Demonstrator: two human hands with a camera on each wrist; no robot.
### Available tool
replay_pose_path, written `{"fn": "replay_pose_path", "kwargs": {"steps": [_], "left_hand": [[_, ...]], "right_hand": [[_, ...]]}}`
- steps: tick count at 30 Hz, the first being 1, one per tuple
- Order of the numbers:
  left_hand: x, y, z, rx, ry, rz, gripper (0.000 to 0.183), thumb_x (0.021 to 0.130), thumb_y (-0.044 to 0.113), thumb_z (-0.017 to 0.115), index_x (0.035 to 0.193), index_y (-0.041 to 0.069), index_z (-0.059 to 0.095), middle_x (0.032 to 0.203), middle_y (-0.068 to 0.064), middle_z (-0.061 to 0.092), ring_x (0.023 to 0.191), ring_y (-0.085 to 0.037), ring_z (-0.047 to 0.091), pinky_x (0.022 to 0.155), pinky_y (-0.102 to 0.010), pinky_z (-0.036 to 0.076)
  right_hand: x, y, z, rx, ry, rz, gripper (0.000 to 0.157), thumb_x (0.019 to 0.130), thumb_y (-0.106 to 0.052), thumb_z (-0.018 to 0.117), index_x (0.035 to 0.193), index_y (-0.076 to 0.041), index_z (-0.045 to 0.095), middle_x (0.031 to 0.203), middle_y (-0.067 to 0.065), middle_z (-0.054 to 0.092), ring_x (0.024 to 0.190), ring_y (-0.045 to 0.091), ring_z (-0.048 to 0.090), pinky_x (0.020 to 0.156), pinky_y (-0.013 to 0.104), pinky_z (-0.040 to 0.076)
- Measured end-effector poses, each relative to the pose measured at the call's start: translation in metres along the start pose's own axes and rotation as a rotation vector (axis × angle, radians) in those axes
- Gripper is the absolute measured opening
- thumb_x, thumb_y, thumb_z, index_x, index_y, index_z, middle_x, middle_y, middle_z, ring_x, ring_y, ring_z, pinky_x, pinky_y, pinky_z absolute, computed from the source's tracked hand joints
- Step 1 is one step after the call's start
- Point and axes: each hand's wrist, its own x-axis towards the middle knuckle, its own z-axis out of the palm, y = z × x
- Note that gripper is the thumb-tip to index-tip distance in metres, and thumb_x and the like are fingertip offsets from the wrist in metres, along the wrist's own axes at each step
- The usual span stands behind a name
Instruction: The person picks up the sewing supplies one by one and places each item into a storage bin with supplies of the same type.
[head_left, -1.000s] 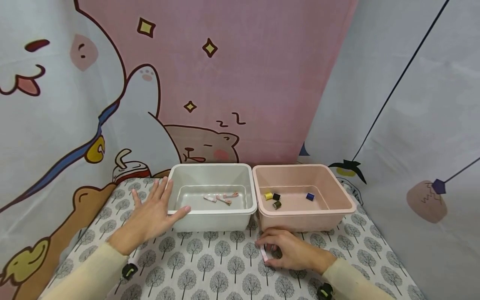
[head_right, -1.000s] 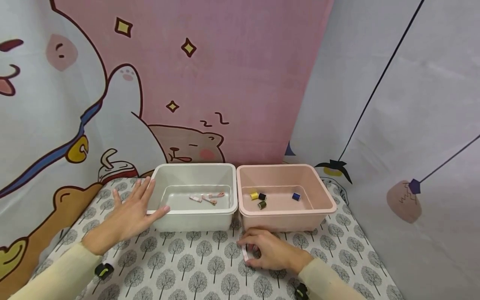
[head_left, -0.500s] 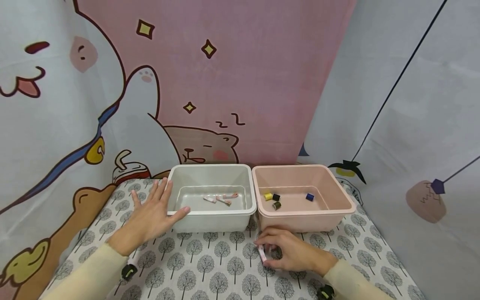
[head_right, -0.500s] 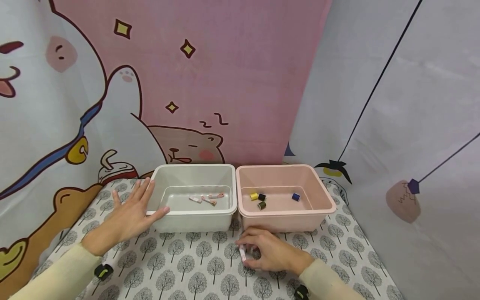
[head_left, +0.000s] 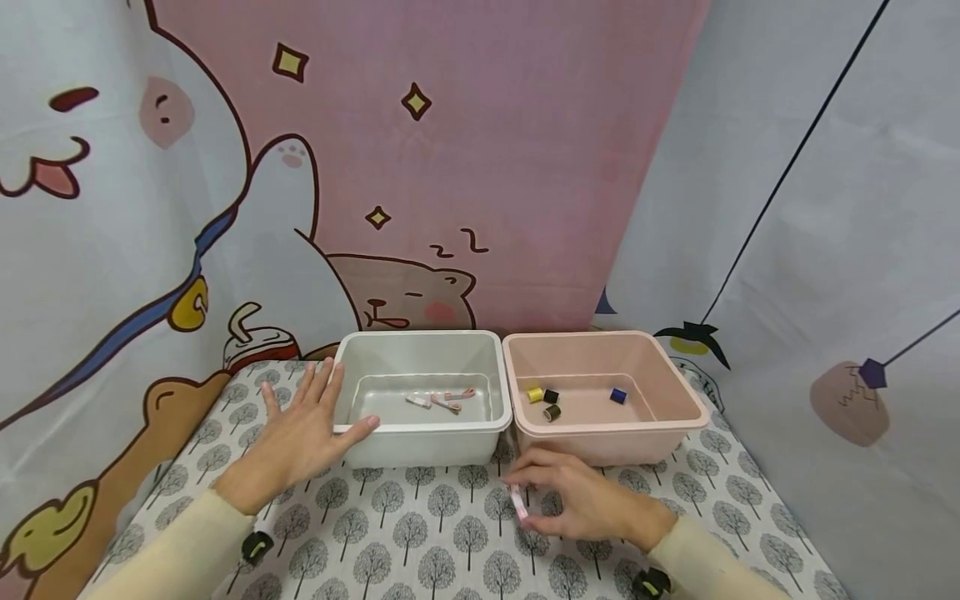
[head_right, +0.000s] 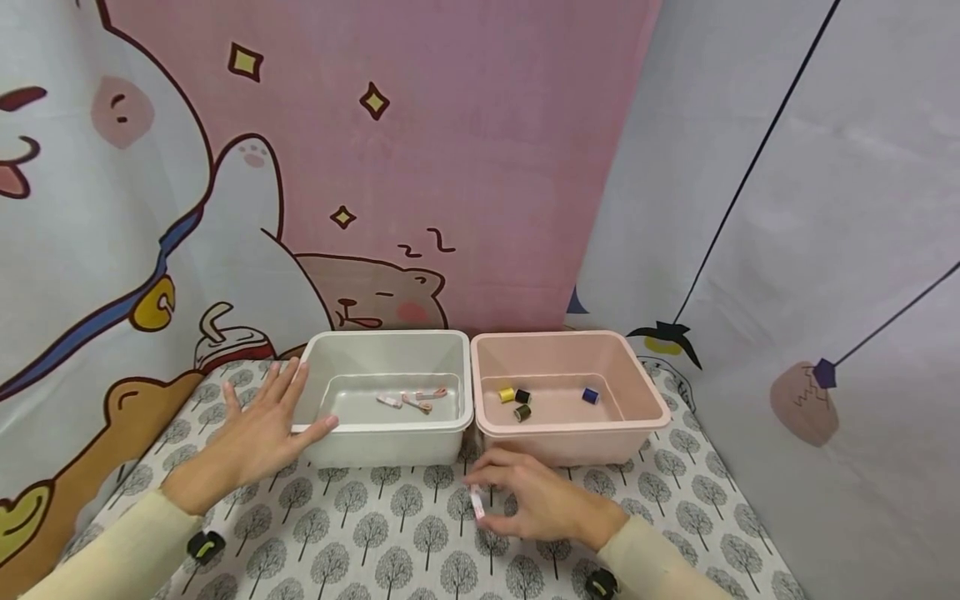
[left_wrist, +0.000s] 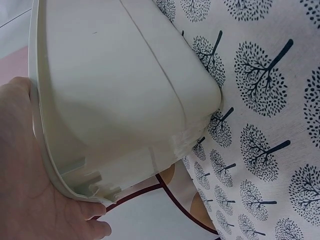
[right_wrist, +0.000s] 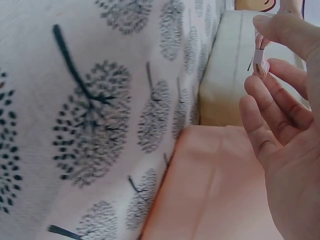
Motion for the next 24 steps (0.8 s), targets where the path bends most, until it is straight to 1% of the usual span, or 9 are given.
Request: {"fn": "replay_pose_path", "kwargs": {"steps": [4, 8, 10, 15, 19, 24], "left_hand": [[-0.001, 0.001, 0.0, 0.001, 0.001, 0.001, 0.117, 0.111, 0.087, 0.043, 0.185, 0.0, 0.019, 0.196, -0.022, 0.006, 0.182, -0.055, 0.005, 0.125, -0.097, -0.017], [-0.001, 0.001, -0.001, 0.003, -0.001, 0.001, 0.116, 0.111, 0.087, 0.044, 0.185, 0.0, 0.019, 0.196, -0.022, 0.006, 0.182, -0.055, 0.005, 0.125, -0.097, -0.017], [-0.001, 0.001, -0.001, 0.001, -0.003, 0.001, 0.117, 0.111, 0.087, 0.044, 0.185, 0.0, 0.018, 0.196, -0.022, 0.006, 0.182, -0.055, 0.005, 0.125, -0.097, -0.016], [-0.001, 0.001, -0.001, -0.002, -0.008, -0.002, 0.118, 0.111, 0.088, 0.043, 0.185, 0.001, 0.017, 0.196, -0.022, 0.005, 0.182, -0.054, 0.004, 0.125, -0.097, -0.017], [-0.001, 0.001, -0.001, -0.003, -0.006, -0.003, 0.117, 0.111, 0.087, 0.044, 0.186, 0.001, 0.017, 0.196, -0.021, 0.005, 0.182, -0.054, 0.004, 0.125, -0.097, -0.017], [-0.001, 0.001, -0.001, -0.003, -0.003, -0.003, 0.118, 0.11, 0.088, 0.044, 0.185, 0.001, 0.017, 0.196, -0.021, 0.006, 0.182, -0.054, 0.005, 0.125, -0.097, -0.017]], "right_hand": [[0.002, -0.005, -0.005, 0.018, 0.028, -0.022, 0.063, 0.097, -0.028, 0.097, 0.155, -0.022, 0.075, 0.153, -0.004, 0.073, 0.136, 0.017, 0.074, 0.113, 0.038, 0.068], [0.004, -0.01, -0.011, 0.013, 0.046, -0.04, 0.064, 0.095, -0.027, 0.099, 0.155, -0.023, 0.075, 0.152, -0.009, 0.072, 0.137, 0.015, 0.074, 0.116, 0.039, 0.066], [0.006, -0.013, -0.014, -0.009, 0.054, -0.054, 0.065, 0.094, -0.029, 0.099, 0.154, -0.023, 0.076, 0.152, -0.01, 0.072, 0.137, 0.014, 0.074, 0.118, 0.04, 0.065], [0.009, -0.02, -0.024, -0.016, 0.075, -0.108, 0.066, 0.095, -0.029, 0.099, 0.155, -0.023, 0.075, 0.151, -0.008, 0.072, 0.133, 0.011, 0.074, 0.115, 0.035, 0.066], [0.012, -0.024, -0.033, -0.002, 0.09, -0.142, 0.064, 0.096, -0.027, 0.098, 0.155, -0.023, 0.074, 0.15, -0.007, 0.072, 0.13, 0.01, 0.074, 0.113, 0.032, 0.066], [0.018, -0.028, -0.046, 0.01, 0.104, -0.167, 0.061, 0.099, -0.026, 0.096, 0.156, -0.017, 0.074, 0.15, -0.003, 0.072, 0.125, 0.014, 0.078, 0.109, 0.027, 0.067]]}}
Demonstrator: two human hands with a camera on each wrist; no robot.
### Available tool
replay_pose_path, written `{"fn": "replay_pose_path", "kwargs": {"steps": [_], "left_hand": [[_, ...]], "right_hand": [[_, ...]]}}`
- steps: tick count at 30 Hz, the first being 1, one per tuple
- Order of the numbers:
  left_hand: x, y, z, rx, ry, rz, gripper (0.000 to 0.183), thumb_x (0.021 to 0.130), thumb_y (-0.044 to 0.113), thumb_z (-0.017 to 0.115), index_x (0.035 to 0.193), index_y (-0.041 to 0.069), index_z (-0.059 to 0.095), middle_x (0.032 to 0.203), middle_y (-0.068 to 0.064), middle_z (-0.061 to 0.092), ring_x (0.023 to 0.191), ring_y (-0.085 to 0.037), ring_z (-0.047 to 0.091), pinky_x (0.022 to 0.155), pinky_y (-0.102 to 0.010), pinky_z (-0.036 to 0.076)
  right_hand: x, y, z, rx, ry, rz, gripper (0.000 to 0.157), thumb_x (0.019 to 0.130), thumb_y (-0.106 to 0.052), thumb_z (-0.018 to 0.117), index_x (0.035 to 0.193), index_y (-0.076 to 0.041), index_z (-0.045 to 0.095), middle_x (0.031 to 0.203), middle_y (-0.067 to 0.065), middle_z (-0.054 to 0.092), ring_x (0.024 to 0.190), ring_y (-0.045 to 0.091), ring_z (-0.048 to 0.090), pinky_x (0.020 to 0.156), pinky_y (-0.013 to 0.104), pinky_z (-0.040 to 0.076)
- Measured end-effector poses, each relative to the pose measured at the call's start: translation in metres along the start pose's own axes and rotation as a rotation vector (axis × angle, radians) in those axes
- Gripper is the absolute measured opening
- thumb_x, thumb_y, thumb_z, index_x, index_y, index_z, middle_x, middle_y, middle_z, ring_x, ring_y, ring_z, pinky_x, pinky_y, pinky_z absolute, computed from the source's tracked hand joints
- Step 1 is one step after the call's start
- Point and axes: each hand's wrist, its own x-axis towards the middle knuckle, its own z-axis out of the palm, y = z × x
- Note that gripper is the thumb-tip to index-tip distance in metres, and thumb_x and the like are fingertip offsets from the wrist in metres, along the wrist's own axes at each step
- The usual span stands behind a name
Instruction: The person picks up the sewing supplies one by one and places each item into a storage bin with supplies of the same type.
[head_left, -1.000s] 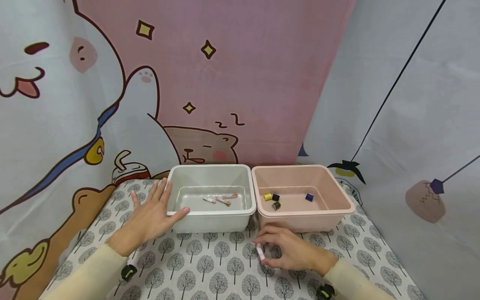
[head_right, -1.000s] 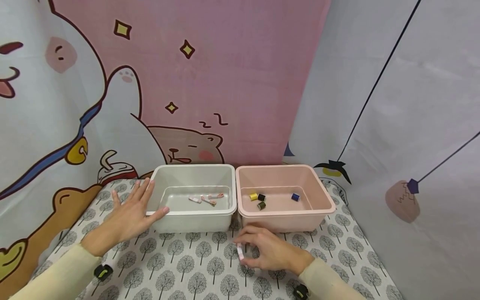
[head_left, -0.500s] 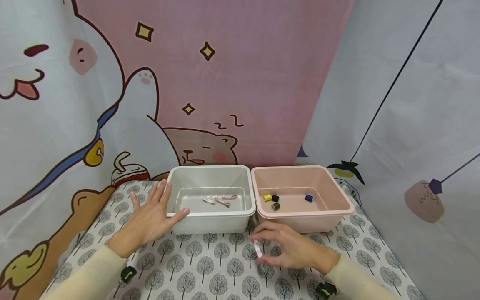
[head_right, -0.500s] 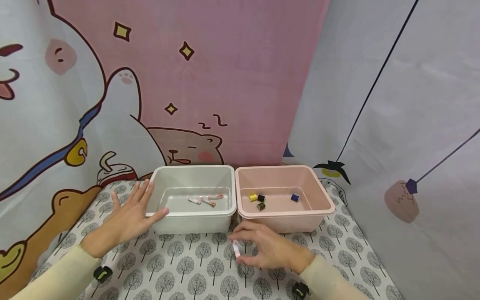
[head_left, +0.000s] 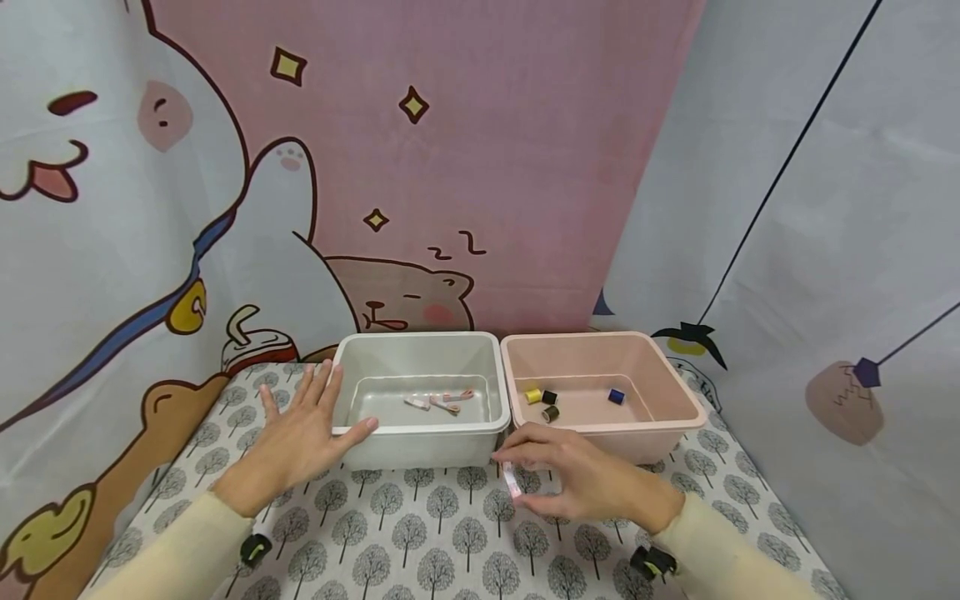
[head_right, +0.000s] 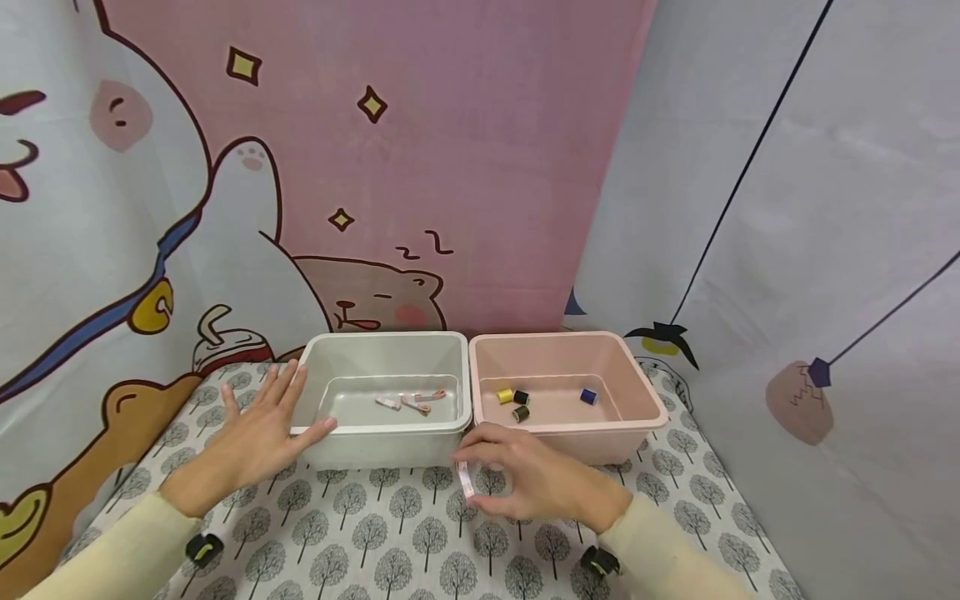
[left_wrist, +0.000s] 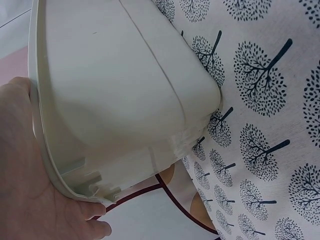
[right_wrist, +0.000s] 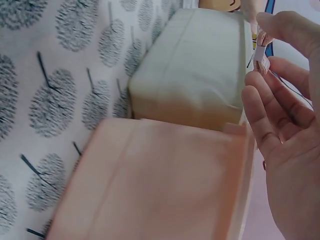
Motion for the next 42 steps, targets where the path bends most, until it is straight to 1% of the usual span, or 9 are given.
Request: {"fn": "replay_pose_path", "kwargs": {"steps": [6, 11, 14, 18, 21, 24, 31, 35, 42], "left_hand": [[0.0, 0.0, 0.0, 0.002, 0.002, 0.003, 0.117, 0.111, 0.086, 0.045, 0.185, 0.0, 0.018, 0.196, -0.022, 0.006, 0.182, -0.055, 0.005, 0.125, -0.097, -0.017], [0.0, 0.0, 0.0, 0.002, 0.002, 0.004, 0.117, 0.111, 0.086, 0.045, 0.185, 0.0, 0.018, 0.196, -0.022, 0.006, 0.182, -0.055, 0.006, 0.125, -0.097, -0.016], [-0.001, 0.0, 0.0, -0.001, 0.002, 0.002, 0.117, 0.111, 0.086, 0.045, 0.185, 0.0, 0.018, 0.196, -0.022, 0.006, 0.182, -0.055, 0.006, 0.125, -0.097, -0.017], [-0.001, 0.0, 0.0, -0.004, 0.003, 0.001, 0.117, 0.111, 0.086, 0.046, 0.185, 0.001, 0.019, 0.196, -0.022, 0.006, 0.182, -0.055, 0.006, 0.125, -0.098, -0.017], [-0.001, -0.001, 0.0, -0.006, 0.005, 0.003, 0.117, 0.111, 0.086, 0.045, 0.185, 0.001, 0.019, 0.196, -0.022, 0.007, 0.182, -0.055, 0.006, 0.125, -0.098, -0.017], [-0.001, -0.002, 0.0, -0.008, 0.007, 0.005, 0.117, 0.111, 0.087, 0.045, 0.185, 0.0, 0.019, 0.196, -0.022, 0.007, 0.182, -0.055, 0.006, 0.125, -0.097, -0.017], [0.0, -0.003, 0.001, -0.007, 0.006, 0.007, 0.118, 0.11, 0.088, 0.044, 0.185, 0.0, 0.018, 0.196, -0.022, 0.006, 0.182, -0.055, 0.005, 0.125, -0.097, -0.018], [0.0, -0.002, 0.001, -0.004, 0.011, 0.008, 0.118, 0.11, 0.088, 0.045, 0.185, 0.0, 0.019, 0.196, -0.022, 0.007, 0.182, -0.055, 0.006, 0.125, -0.097, -0.017], [0.0, -0.002, 0.001, -0.002, 0.015, 0.01, 0.117, 0.11, 0.086, 0.046, 0.185, 0.0, 0.019, 0.196, -0.022, 0.007, 0.182, -0.055, 0.007, 0.124, -0.098, -0.016]], "right_hand": [[0.011, 0.002, -0.014, -0.006, 0.049, -0.066, 0.062, 0.097, -0.02, 0.098, 0.154, -0.013, 0.076, 0.149, 0.005, 0.075, 0.128, 0.018, 0.078, 0.112, 0.034, 0.068], [0.021, 0.008, -0.023, -0.034, 0.111, -0.135, 0.061, 0.093, -0.017, 0.1, 0.149, -0.009, 0.078, 0.145, 0.006, 0.077, 0.125, 0.02, 0.079, 0.109, 0.035, 0.069], [0.027, 0.01, -0.03, 0.018, 0.101, -0.1, 0.058, 0.095, -0.016, 0.099, 0.148, -0.008, 0.078, 0.146, 0.006, 0.077, 0.129, 0.023, 0.079, 0.105, 0.035, 0.071], [0.033, 0.011, -0.038, 0.018, 0.082, -0.038, 0.057, 0.097, -0.019, 0.098, 0.15, -0.014, 0.078, 0.149, 0.003, 0.076, 0.133, 0.023, 0.079, 0.108, 0.04, 0.07], [0.038, 0.014, -0.043, -0.033, 0.076, -0.012, 0.058, 0.097, -0.024, 0.098, 0.151, -0.018, 0.078, 0.15, -0.002, 0.077, 0.134, 0.019, 0.078, 0.116, 0.041, 0.067], [0.045, 0.018, -0.047, -0.036, 0.076, -0.002, 0.057, 0.097, -0.024, 0.098, 0.15, -0.015, 0.078, 0.149, 0.0, 0.078, 0.134, 0.02, 0.078, 0.116, 0.041, 0.066], [0.063, 0.032, -0.056, -0.061, 0.103, -0.069, 0.054, 0.095, -0.02, 0.099, 0.144, -0.009, 0.081, 0.141, 0.005, 0.081, 0.129, 0.022, 0.079, 0.111, 0.039, 0.068], [0.073, 0.039, -0.06, -0.092, 0.122, -0.111, 0.053, 0.093, -0.02, 0.1, 0.142, -0.008, 0.082, 0.139, 0.007, 0.081, 0.127, 0.024, 0.08, 0.112, 0.042, 0.068], [0.087, 0.044, -0.067, -0.088, 0.074, 0.003, 0.05, 0.099, -0.025, 0.096, 0.144, -0.011, 0.082, 0.141, 0.004, 0.08, 0.132, 0.023, 0.078, 0.117, 0.047, 0.065]]}}
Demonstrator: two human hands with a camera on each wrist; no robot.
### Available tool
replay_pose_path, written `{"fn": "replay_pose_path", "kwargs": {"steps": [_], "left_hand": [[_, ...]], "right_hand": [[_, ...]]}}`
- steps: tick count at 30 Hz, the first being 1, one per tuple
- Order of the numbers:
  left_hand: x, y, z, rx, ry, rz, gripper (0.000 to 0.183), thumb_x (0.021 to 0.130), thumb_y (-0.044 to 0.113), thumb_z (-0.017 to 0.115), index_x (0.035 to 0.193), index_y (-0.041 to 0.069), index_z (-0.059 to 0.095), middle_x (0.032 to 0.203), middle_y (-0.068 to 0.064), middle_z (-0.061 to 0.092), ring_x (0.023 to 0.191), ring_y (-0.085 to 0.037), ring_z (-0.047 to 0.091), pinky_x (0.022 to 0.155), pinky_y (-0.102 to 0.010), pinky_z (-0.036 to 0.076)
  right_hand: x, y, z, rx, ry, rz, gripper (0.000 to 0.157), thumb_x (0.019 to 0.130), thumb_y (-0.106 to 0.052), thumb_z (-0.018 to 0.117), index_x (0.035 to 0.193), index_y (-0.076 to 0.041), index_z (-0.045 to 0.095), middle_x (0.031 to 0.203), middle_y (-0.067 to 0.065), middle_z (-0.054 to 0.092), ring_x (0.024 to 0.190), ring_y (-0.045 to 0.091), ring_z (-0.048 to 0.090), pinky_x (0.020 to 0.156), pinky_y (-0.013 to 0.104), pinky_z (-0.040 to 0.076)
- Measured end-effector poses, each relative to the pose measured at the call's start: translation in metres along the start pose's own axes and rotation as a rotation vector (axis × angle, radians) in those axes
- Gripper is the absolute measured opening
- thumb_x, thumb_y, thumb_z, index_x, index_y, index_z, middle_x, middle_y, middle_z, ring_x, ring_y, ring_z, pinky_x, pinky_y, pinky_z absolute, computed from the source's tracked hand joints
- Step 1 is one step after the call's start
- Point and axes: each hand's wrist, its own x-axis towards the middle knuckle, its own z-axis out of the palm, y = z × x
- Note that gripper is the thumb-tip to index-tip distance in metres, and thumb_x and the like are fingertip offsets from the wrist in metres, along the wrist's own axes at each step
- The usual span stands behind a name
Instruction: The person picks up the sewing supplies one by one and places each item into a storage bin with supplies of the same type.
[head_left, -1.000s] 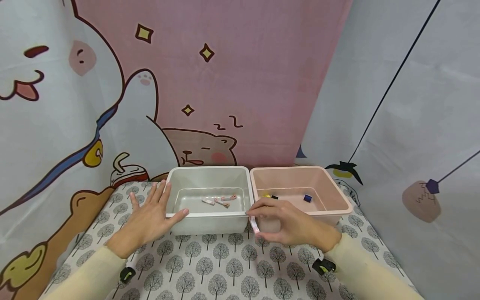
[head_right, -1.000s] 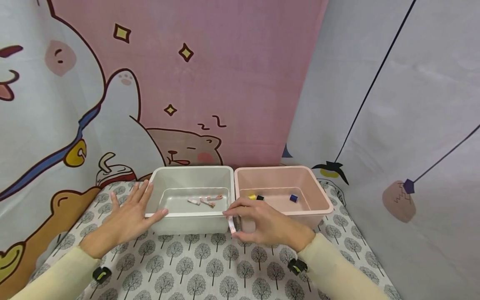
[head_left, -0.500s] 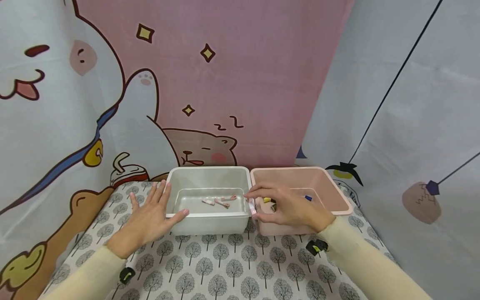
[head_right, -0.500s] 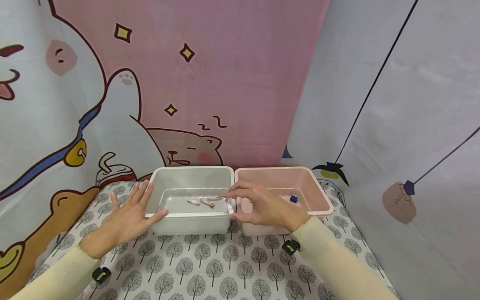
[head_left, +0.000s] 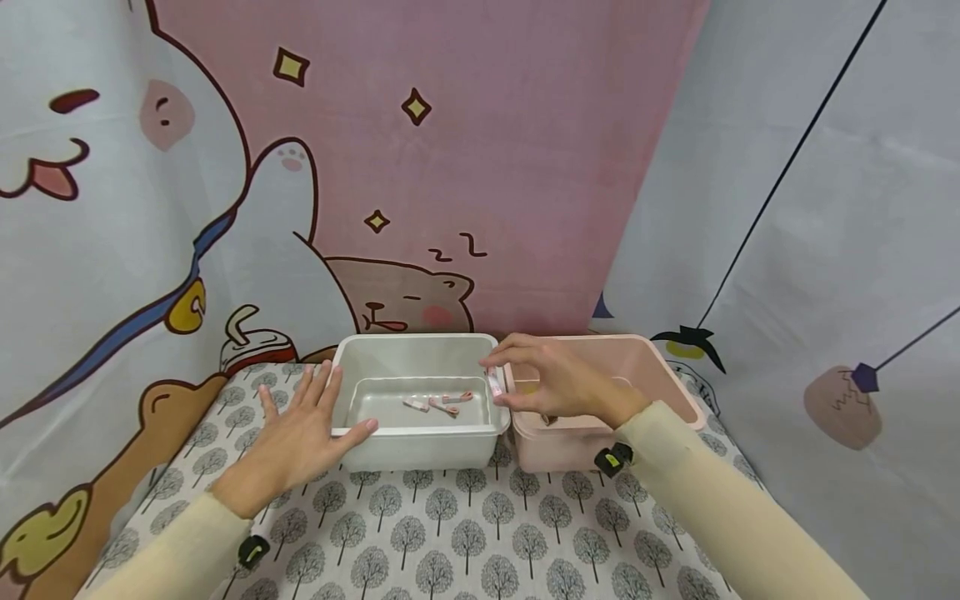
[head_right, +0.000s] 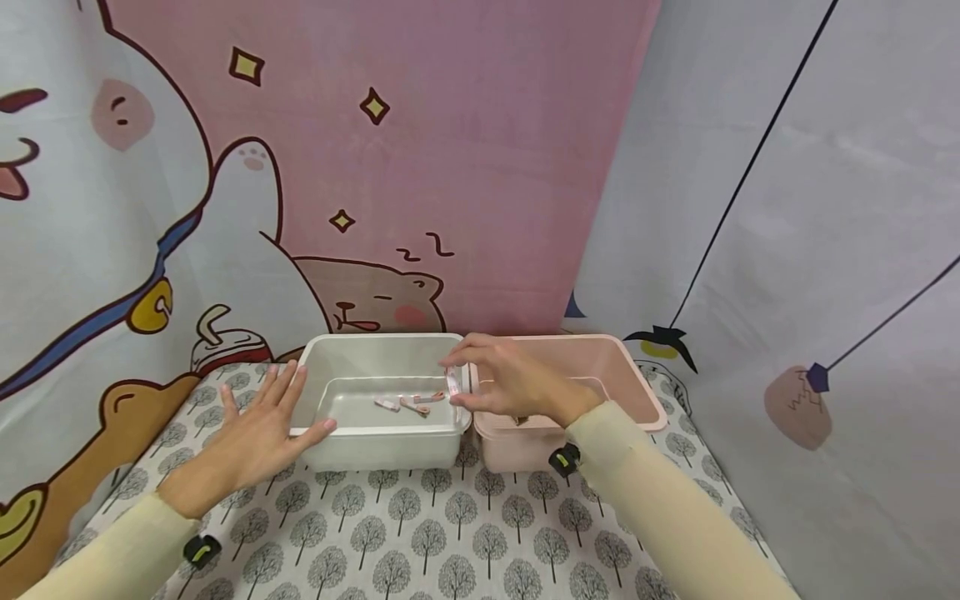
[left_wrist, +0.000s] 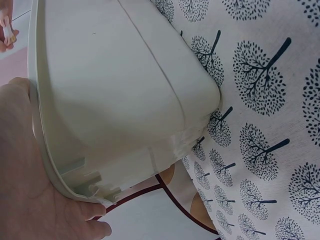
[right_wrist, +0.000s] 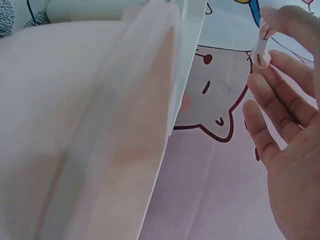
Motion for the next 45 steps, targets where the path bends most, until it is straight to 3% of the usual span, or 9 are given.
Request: {"fn": "replay_pose_path", "kwargs": {"steps": [10, 21, 31, 40, 45], "left_hand": [[-0.001, -0.002, 0.0, -0.005, -0.001, -0.012, 0.119, 0.11, 0.088, 0.045, 0.185, 0.0, 0.019, 0.196, -0.022, 0.007, 0.182, -0.055, 0.006, 0.125, -0.097, -0.018], [0.001, -0.003, 0.0, 0.01, -0.004, -0.011, 0.119, 0.11, 0.089, 0.043, 0.185, 0.0, 0.019, 0.196, -0.022, 0.006, 0.182, -0.055, 0.006, 0.125, -0.096, -0.019], [0.004, -0.001, 0.001, 0.016, -0.008, -0.001, 0.118, 0.11, 0.088, 0.044, 0.185, 0.0, 0.017, 0.196, -0.021, 0.005, 0.182, -0.055, 0.005, 0.125, -0.096, -0.02], [0.001, 0.001, 0.0, 0.012, -0.012, -0.009, 0.12, 0.109, 0.091, 0.041, 0.185, 0.002, 0.019, 0.196, -0.021, 0.006, 0.182, -0.054, 0.006, 0.125, -0.096, -0.019], [0.0, 0.001, -0.001, 0.002, -0.011, -0.01, 0.119, 0.11, 0.089, 0.044, 0.185, 0.001, 0.018, 0.196, -0.021, 0.005, 0.182, -0.054, 0.005, 0.125, -0.096, -0.02]], "right_hand": [[0.025, 0.013, -0.002, 0.003, 0.021, 0.033, 0.047, 0.096, -0.024, 0.096, 0.139, -0.01, 0.085, 0.132, 0.005, 0.084, 0.125, 0.027, 0.081, 0.112, 0.054, 0.066], [0.042, 0.029, 0.003, 0.02, -0.03, 0.125, 0.045, 0.099, -0.026, 0.094, 0.141, -0.013, 0.084, 0.134, 0.004, 0.084, 0.124, 0.027, 0.08, 0.112, 0.058, 0.065], [0.05, 0.046, 0.008, -0.021, -0.077, 0.17, 0.047, 0.097, -0.025, 0.094, 0.141, -0.01, 0.084, 0.13, 0.007, 0.084, 0.113, 0.035, 0.08, 0.097, 0.046, 0.065], [0.055, 0.052, 0.012, -0.024, -0.102, 0.229, 0.05, 0.099, -0.027, 0.092, 0.144, -0.009, 0.082, 0.132, 0.009, 0.082, 0.118, 0.035, 0.079, 0.107, 0.056, 0.066], [0.055, 0.051, 0.012, -0.08, -0.134, 0.3, 0.066, 0.098, -0.041, 0.092, 0.157, -0.016, 0.074, 0.156, 0.01, 0.073, 0.145, 0.038, 0.07, 0.126, 0.062, 0.056]]}}
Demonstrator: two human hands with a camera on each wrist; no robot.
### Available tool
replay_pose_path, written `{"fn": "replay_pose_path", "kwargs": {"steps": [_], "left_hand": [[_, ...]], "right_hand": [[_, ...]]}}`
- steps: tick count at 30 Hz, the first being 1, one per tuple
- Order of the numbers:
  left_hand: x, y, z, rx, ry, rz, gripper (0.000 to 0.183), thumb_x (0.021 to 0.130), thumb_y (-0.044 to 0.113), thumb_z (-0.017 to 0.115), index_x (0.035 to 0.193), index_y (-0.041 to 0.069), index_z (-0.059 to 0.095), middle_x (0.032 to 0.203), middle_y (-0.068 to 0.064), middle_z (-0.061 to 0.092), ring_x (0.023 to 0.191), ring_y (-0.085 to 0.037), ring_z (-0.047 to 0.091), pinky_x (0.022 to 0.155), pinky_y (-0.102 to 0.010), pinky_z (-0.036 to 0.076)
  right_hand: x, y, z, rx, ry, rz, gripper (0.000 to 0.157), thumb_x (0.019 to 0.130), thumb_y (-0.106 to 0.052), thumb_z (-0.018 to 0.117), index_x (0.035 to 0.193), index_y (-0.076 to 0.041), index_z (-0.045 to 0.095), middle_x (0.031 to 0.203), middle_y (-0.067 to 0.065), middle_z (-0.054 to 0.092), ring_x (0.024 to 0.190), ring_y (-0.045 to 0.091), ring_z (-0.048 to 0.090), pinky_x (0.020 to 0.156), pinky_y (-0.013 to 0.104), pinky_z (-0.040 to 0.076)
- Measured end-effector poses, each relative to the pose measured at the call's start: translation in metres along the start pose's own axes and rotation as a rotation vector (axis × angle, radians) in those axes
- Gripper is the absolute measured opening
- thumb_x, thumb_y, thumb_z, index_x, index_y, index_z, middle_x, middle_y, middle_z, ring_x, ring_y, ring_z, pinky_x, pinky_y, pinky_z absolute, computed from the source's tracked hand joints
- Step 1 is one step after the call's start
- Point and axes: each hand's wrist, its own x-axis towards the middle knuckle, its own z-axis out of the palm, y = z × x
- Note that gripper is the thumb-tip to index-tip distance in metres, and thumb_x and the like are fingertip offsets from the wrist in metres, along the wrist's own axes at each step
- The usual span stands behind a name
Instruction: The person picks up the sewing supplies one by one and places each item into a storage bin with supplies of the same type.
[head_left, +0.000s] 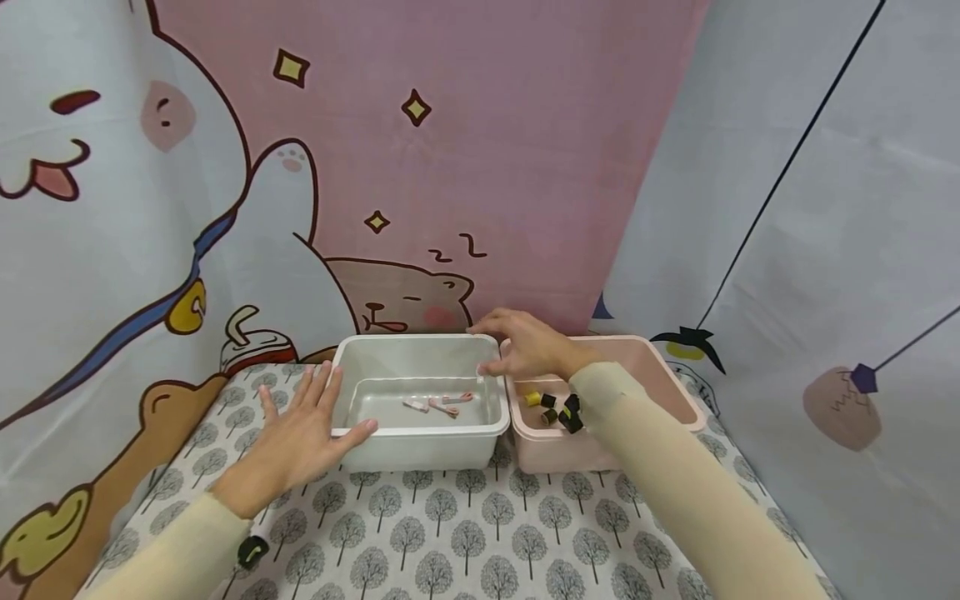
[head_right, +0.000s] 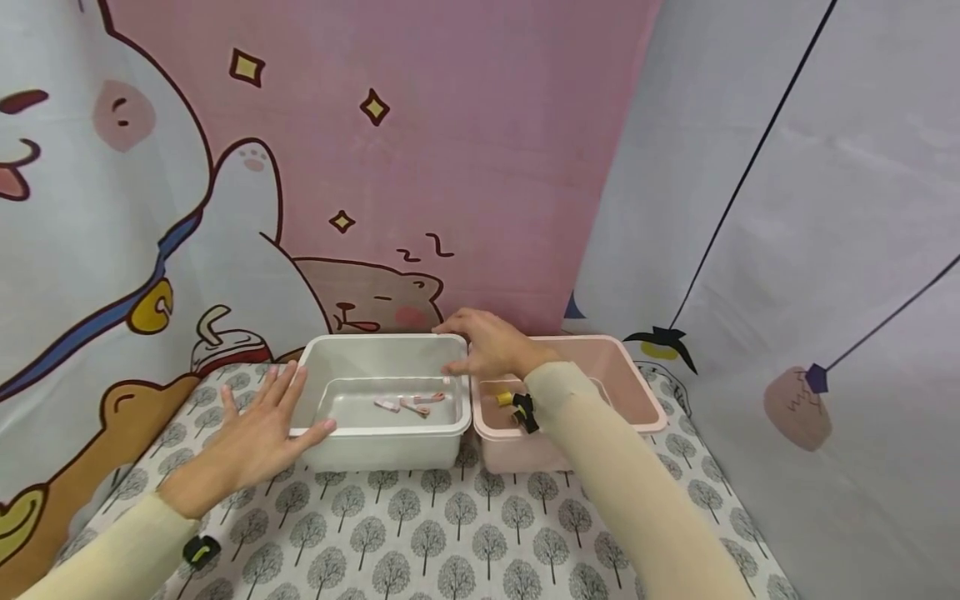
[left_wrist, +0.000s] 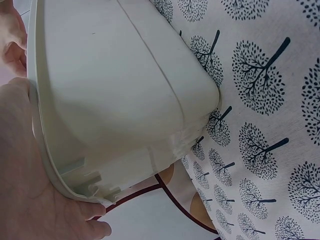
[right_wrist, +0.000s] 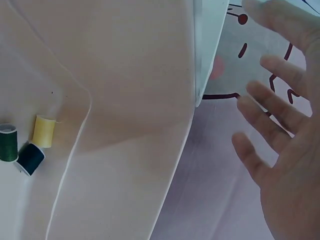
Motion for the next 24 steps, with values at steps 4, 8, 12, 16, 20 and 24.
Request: {"fn": "replay_pose_path", "kwargs": {"steps": [4, 8, 12, 16, 20, 24], "left_hand": [[0.0, -0.001, 0.0, -0.005, 0.002, 0.001, 0.12, 0.109, 0.09, 0.043, 0.185, 0.001, 0.017, 0.196, -0.022, 0.005, 0.182, -0.054, 0.004, 0.125, -0.096, -0.02], [0.0, -0.001, 0.0, -0.007, 0.004, 0.004, 0.119, 0.11, 0.088, 0.046, 0.185, 0.0, 0.018, 0.196, -0.022, 0.005, 0.182, -0.055, 0.005, 0.125, -0.096, -0.02], [0.0, -0.002, 0.0, -0.007, 0.001, 0.001, 0.117, 0.111, 0.086, 0.047, 0.185, 0.0, 0.018, 0.196, -0.022, 0.004, 0.182, -0.055, 0.005, 0.125, -0.096, -0.02], [0.001, -0.003, 0.0, -0.005, -0.001, -0.001, 0.119, 0.11, 0.089, 0.042, 0.186, 0.001, 0.017, 0.196, -0.021, 0.003, 0.182, -0.054, 0.004, 0.125, -0.095, -0.021], [0.002, -0.003, 0.001, -0.003, 0.003, -0.002, 0.119, 0.11, 0.089, 0.043, 0.186, 0.001, 0.017, 0.196, -0.022, 0.004, 0.182, -0.055, 0.004, 0.125, -0.096, -0.02], [0.001, -0.003, 0.0, -0.006, 0.002, -0.001, 0.119, 0.11, 0.088, 0.045, 0.186, 0.001, 0.017, 0.196, -0.022, 0.005, 0.182, -0.055, 0.004, 0.125, -0.097, -0.019]], "right_hand": [[-0.004, -0.004, -0.002, -0.011, -0.008, 0.045, 0.077, 0.095, -0.047, 0.095, 0.164, -0.023, 0.069, 0.171, 0.008, 0.063, 0.159, 0.039, 0.061, 0.132, 0.065, 0.05], [-0.008, -0.006, -0.002, -0.004, 0.0, 0.051, 0.078, 0.095, -0.048, 0.095, 0.164, -0.025, 0.069, 0.172, 0.006, 0.062, 0.16, 0.038, 0.061, 0.132, 0.065, 0.051], [-0.01, -0.006, -0.003, -0.001, 0.005, 0.046, 0.076, 0.095, -0.049, 0.094, 0.163, -0.026, 0.07, 0.172, 0.006, 0.061, 0.161, 0.038, 0.06, 0.132, 0.066, 0.051], [-0.014, -0.006, -0.003, -0.003, 0.014, 0.039, 0.074, 0.097, -0.051, 0.092, 0.163, -0.026, 0.07, 0.172, 0.006, 0.061, 0.161, 0.038, 0.06, 0.133, 0.067, 0.05], [-0.021, -0.008, -0.004, -0.002, 0.016, 0.04, 0.074, 0.099, -0.052, 0.09, 0.164, -0.025, 0.069, 0.172, 0.007, 0.061, 0.161, 0.039, 0.059, 0.134, 0.068, 0.048], [-0.03, -0.011, -0.007, 0.005, 0.037, 0.04, 0.072, 0.101, -0.052, 0.086, 0.165, -0.022, 0.068, 0.17, 0.009, 0.063, 0.16, 0.04, 0.06, 0.135, 0.068, 0.047]]}}
